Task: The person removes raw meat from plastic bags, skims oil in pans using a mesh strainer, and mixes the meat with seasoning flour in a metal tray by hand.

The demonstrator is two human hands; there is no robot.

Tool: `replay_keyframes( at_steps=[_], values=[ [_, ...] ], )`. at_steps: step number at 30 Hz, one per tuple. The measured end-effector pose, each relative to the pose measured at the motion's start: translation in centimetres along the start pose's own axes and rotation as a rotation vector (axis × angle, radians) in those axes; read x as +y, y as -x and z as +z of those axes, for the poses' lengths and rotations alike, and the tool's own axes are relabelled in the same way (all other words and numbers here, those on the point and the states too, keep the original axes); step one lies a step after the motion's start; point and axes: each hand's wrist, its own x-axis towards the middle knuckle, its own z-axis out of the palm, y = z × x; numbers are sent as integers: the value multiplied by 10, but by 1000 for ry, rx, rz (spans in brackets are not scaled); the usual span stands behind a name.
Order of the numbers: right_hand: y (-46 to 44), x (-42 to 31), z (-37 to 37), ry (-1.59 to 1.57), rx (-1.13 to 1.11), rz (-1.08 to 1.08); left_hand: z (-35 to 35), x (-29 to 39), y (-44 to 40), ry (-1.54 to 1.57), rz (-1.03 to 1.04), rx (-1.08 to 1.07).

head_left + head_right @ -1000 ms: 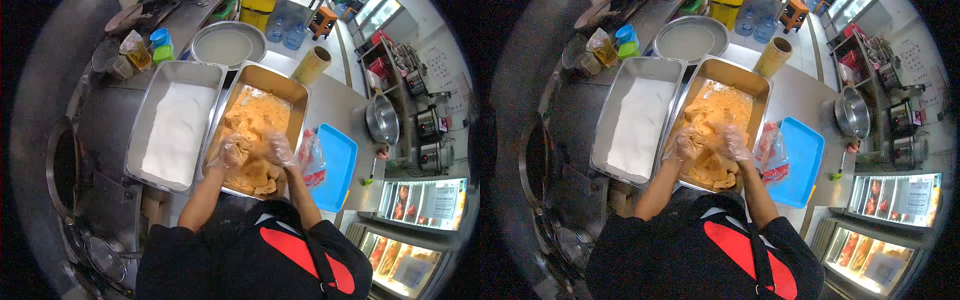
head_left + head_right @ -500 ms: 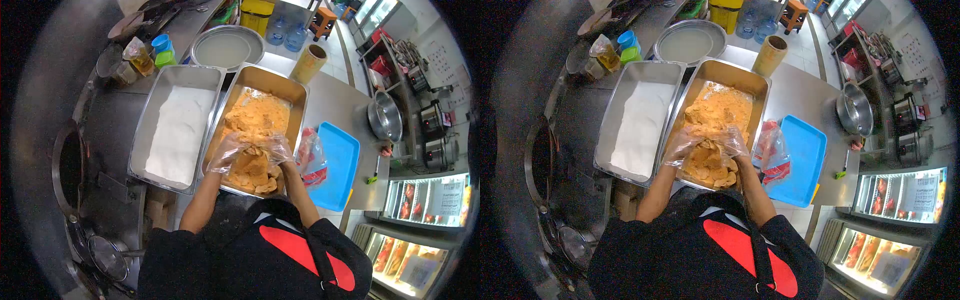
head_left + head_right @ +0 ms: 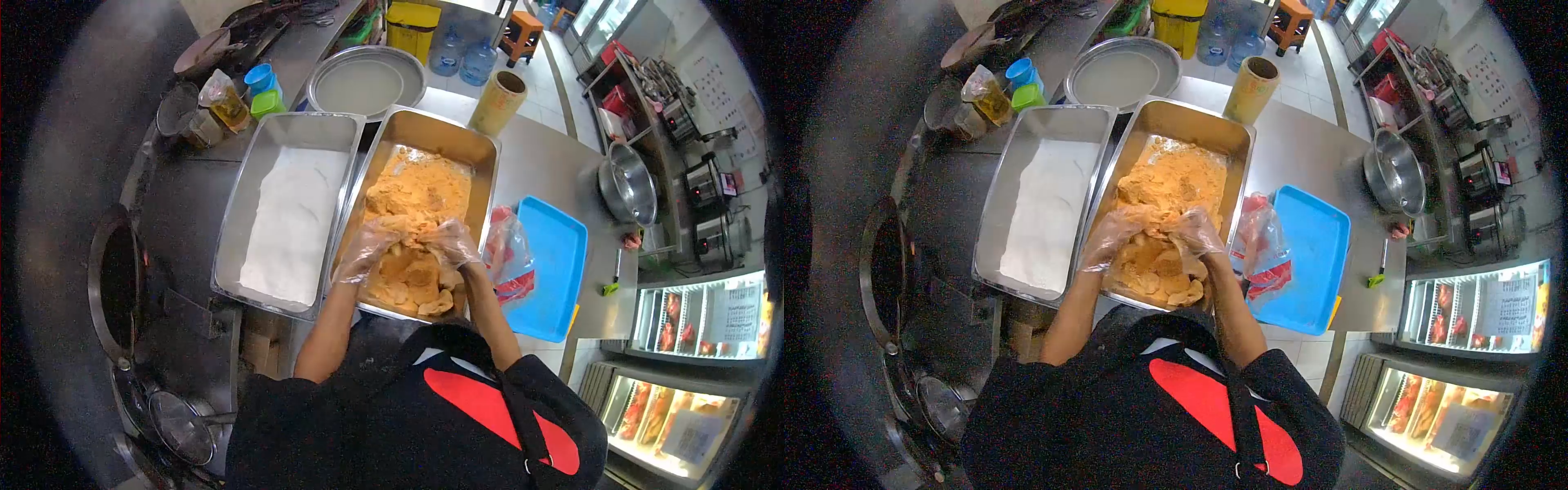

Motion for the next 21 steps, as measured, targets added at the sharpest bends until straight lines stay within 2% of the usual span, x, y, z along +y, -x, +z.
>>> replay_keyframes(
  at_steps=[1, 4, 5, 7, 9, 10, 12, 14, 16, 18, 19, 20, 21],
  values=[
    [4, -15, -3, 55, 50, 15, -6, -5, 1, -3, 19, -14],
    [-3, -47, -24, 236, 171, -161, -7, -21, 2, 109, -47, 71],
    [2, -38, -32, 287, 178, 233, -1, -28, 2, 158, -71, 124],
    [5, -10, -2, -121, 518, 33, 18, -47, 0, 267, -111, 242],
    [8, 73, 28, 241, 386, -77, 44, -69, -8, 398, -145, 365],
    [6, 64, 36, 283, 368, 41, 57, -81, -13, 470, -157, 426],
    [8, 66, 44, 390, 291, 99, 76, -100, -20, 570, -128, 487],
    [14, 64, 46, 473, 230, 96, 82, -115, -21, 616, 3, 487],
    [20, 60, 47, 565, 165, 55, 72, -136, 7, 552, 313, 376],
    [17, 59, 59, 549, 105, -3, 57, -146, 24, 385, 332, 320],
    [17, 61, 63, 529, 77, -18, 54, -135, 28, 295, 216, 381],
    [8, 68, 70, 269, 37, 17, 48, -115, 26, 208, 102, 429],
    [-6, 60, 86, 264, 1, -24, 43, -92, 29, 125, -21, 474]
  ],
)
